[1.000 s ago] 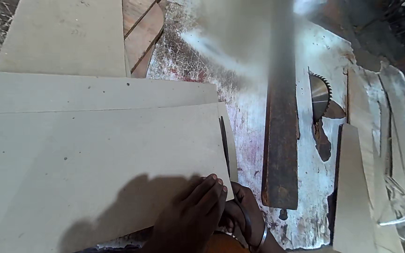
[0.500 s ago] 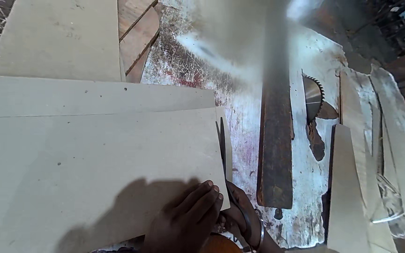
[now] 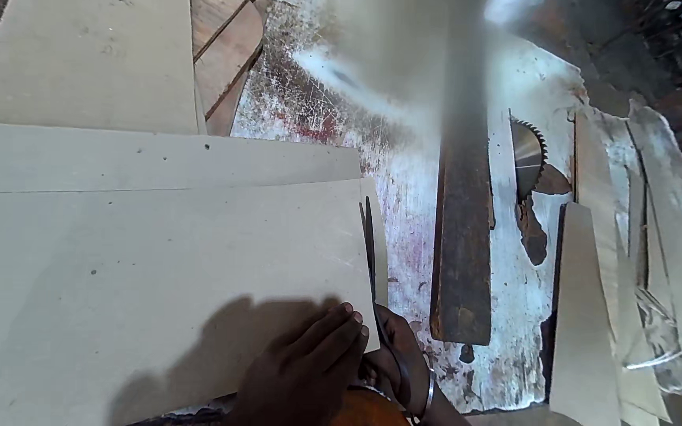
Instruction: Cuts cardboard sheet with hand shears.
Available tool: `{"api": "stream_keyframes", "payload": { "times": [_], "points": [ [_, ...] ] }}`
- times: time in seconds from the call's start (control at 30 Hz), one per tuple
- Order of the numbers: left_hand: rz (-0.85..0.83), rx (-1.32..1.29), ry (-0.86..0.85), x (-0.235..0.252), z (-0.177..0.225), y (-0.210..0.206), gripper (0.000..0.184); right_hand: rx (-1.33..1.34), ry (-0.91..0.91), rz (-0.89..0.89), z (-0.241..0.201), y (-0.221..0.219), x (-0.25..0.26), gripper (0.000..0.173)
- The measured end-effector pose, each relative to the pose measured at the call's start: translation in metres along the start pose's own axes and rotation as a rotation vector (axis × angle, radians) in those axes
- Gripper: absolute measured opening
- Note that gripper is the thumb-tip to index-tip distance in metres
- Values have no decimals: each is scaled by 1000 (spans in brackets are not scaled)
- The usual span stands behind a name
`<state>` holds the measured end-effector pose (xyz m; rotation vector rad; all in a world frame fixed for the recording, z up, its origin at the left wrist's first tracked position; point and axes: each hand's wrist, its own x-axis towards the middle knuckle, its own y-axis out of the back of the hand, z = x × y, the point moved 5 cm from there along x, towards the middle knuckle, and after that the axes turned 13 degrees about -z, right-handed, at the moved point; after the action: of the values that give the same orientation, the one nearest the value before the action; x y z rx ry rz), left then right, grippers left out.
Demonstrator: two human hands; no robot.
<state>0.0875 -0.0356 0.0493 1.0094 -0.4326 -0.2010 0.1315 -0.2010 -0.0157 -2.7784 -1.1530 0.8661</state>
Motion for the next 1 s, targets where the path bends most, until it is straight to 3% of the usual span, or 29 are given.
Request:
{"api": "stream_keyframes", "payload": {
  "times": [0.3,0.47,0.9,1.0],
  "points": [
    [-17,-24,9,2,-1,2,24,-8,-16,67,0,-6,0,34],
    [-70,-72,4,0,3,7,24,-38,-16,75,-4,0,2,49],
    [-48,-93,6,0,3,11,22,35,23,80,-10,-8,3,50],
    [-51,-121,5,-1,4,14,21,-101,39,95,-10,-1,7,35]
  ]
}}
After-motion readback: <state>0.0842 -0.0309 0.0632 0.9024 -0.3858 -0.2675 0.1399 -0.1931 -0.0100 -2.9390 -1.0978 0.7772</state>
